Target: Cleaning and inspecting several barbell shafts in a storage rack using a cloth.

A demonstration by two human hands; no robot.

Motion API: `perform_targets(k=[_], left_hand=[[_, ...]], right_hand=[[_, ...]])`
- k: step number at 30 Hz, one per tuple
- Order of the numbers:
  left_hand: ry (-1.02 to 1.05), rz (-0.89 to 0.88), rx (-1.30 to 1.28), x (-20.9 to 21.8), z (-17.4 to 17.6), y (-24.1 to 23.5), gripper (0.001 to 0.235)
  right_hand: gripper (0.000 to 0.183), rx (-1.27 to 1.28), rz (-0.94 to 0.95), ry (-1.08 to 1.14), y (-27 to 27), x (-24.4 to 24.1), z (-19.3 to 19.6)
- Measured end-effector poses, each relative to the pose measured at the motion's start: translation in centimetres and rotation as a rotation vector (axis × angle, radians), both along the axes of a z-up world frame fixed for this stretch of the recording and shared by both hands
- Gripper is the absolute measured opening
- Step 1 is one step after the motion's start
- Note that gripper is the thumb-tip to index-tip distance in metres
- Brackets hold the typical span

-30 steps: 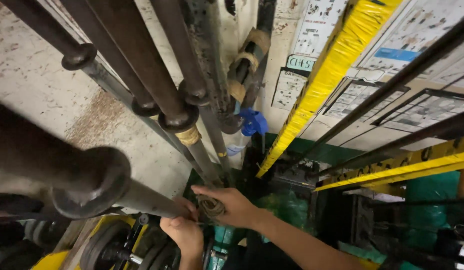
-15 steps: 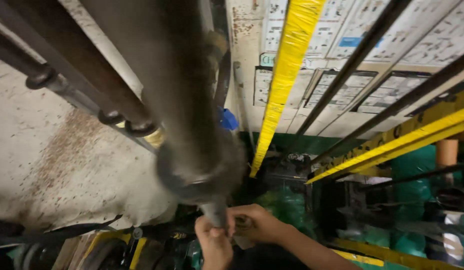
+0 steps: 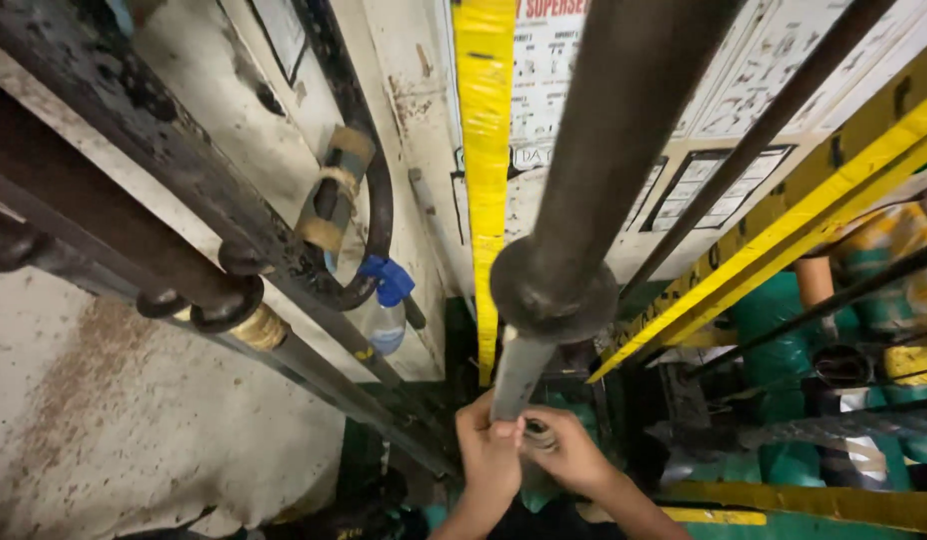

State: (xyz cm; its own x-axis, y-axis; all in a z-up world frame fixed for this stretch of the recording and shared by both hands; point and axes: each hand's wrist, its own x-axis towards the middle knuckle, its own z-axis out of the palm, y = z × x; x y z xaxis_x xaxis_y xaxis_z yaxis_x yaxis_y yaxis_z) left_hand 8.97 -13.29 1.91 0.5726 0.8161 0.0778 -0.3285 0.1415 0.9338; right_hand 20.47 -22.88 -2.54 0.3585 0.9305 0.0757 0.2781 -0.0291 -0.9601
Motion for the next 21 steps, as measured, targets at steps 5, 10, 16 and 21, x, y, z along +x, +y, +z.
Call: perform_targets(k=[5,10,16,21], left_hand=[[-0.058,-0.112,0.111,3.3,-1.5,0.4,0.066],[-0.134,-0.189,0.050,5.8,-4.6,0.3,0.072],[-0.024,-0.187,0.042,7.5,-7.2,0.3,0.070],[-0.059,-0.283,0.129,7.7,-5.3,2.4,0.068]], right_hand=[[0.044,0.002,-0.165,0.031,-0.8,1.3,0.2],[0.049,0.027,-0.412,-0.143,-1.0,1.6,2.1],[0.047,-0.140,-0.663,-0.210,-2.8,2.2,1.4],[0.052,-0.005,-0.567,-0.081,-3.8,1.4,5.8]])
